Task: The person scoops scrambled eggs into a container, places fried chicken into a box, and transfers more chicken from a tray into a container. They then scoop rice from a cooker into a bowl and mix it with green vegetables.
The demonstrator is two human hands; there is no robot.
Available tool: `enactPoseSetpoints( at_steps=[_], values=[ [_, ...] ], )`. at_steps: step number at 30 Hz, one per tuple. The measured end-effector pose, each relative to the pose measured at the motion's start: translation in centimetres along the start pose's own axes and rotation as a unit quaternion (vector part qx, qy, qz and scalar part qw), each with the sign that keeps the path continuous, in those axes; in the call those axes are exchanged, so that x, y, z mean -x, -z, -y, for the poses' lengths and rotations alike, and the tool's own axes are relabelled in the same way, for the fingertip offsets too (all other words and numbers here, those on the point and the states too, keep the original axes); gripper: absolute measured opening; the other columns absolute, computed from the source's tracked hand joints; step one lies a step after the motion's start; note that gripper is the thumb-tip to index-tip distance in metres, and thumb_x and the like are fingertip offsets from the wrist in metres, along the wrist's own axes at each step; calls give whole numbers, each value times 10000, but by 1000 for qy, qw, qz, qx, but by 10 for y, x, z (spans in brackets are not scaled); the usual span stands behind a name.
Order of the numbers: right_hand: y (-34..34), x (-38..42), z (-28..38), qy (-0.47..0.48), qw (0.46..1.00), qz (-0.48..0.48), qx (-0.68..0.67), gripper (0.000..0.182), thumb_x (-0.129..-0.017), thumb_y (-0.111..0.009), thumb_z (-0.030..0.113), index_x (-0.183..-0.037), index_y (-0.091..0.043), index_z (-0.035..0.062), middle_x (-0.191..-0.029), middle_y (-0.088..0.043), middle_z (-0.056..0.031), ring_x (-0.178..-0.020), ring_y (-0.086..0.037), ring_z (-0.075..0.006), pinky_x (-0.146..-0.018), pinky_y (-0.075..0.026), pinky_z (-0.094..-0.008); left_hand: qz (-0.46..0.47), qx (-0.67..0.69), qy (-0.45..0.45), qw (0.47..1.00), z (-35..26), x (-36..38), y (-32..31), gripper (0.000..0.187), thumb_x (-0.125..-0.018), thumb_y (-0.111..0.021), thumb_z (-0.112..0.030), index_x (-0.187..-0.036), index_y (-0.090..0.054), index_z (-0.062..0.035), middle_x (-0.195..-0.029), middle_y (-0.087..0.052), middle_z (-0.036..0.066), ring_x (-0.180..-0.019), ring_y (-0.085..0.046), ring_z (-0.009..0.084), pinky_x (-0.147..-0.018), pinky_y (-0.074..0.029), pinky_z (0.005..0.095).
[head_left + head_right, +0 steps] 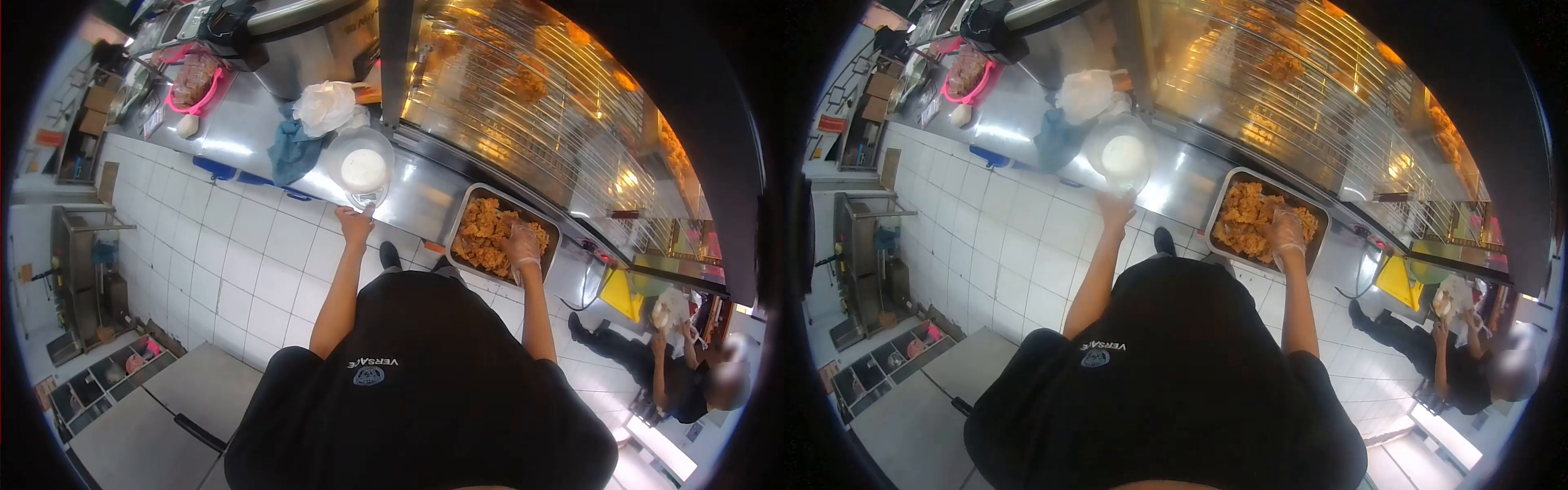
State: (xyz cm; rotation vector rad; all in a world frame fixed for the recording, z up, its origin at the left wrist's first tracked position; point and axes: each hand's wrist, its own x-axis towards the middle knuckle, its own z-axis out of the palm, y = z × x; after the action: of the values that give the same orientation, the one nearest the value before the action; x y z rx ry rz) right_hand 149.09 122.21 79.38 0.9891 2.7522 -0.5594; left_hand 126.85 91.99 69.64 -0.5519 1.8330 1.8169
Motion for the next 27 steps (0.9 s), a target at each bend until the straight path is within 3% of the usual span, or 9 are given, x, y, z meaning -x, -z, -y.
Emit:
enactPoseSetpoints(
  at_steps=[7, 10, 15, 17, 21, 27],
  values=[
    [-2, 0, 1, -21, 1000, 5, -10, 518, -707, -674, 118, -1216, -608, 52, -1246, -594, -211, -1173, -552, -356, -1022, -427, -401, 8, -10, 53, 999, -8, -1, 2, 660, -760, -791, -182, -1160, -272, -106, -956, -488, 79, -792, -535, 159, -628, -497, 322],
    [1, -1, 3, -21, 1000, 1, -20, 518, -712, -675, 122, -1220, -604, 52, -1246, -595, -210, -1173, -552, -357, -1021, -428, -401, -17, -81, 3, 997, -15, 5, 7, 576, -790, -752, -174, -1148, -308, -89, -972, -487, 84, -775, -526, 156, -604, -470, 299],
    [-6, 5, -1, -9, 999, -37, -17, 498, -730, -663, 125, -1221, -604, 64, -1248, -598, -202, -1177, -550, -357, -1019, -429, -406, -55, 4, -129, 990, -30, -11, 14, 510, -854, -673, -149, -1235, -361, -17, -951, -510, 84, -757, -519, 144, -637, -449, 280],
    [-1, 6, 2, -19, 1000, -12, -22, 485, -753, -640, 128, -1234, -604, 81, -1274, -582, -201, -1200, -536, -355, -1033, -418, -405, -55, 4, -95, 994, -41, -19, 9, 535, -857, -663, -138, -1268, -352, 7, -923, -522, 78, -758, -520, 140, -654, -450, 283],
    [-3, 4, -6, -11, 999, -11, -38, 465, -790, -596, 162, -1247, -592, 69, -1271, -590, -200, -1187, -544, -367, -1028, -419, -407, -45, -17, -123, 991, -27, -35, 12, 539, -865, -644, -124, -1279, -335, 29, -892, -544, 72, -767, -530, 136, -679, -453, 286],
    [27, 22, 39, -14, 995, 16, -95, 573, -767, -656, 302, -1299, -562, 111, -1366, -528, -187, -1268, -480, -361, -1054, -385, -427, 1, -4, -118, 993, -34, -10, 14, 570, -873, -636, -126, -1307, -303, 33, -901, -556, 82, -782, -554, 144, -692, -462, 279]
  ],
)
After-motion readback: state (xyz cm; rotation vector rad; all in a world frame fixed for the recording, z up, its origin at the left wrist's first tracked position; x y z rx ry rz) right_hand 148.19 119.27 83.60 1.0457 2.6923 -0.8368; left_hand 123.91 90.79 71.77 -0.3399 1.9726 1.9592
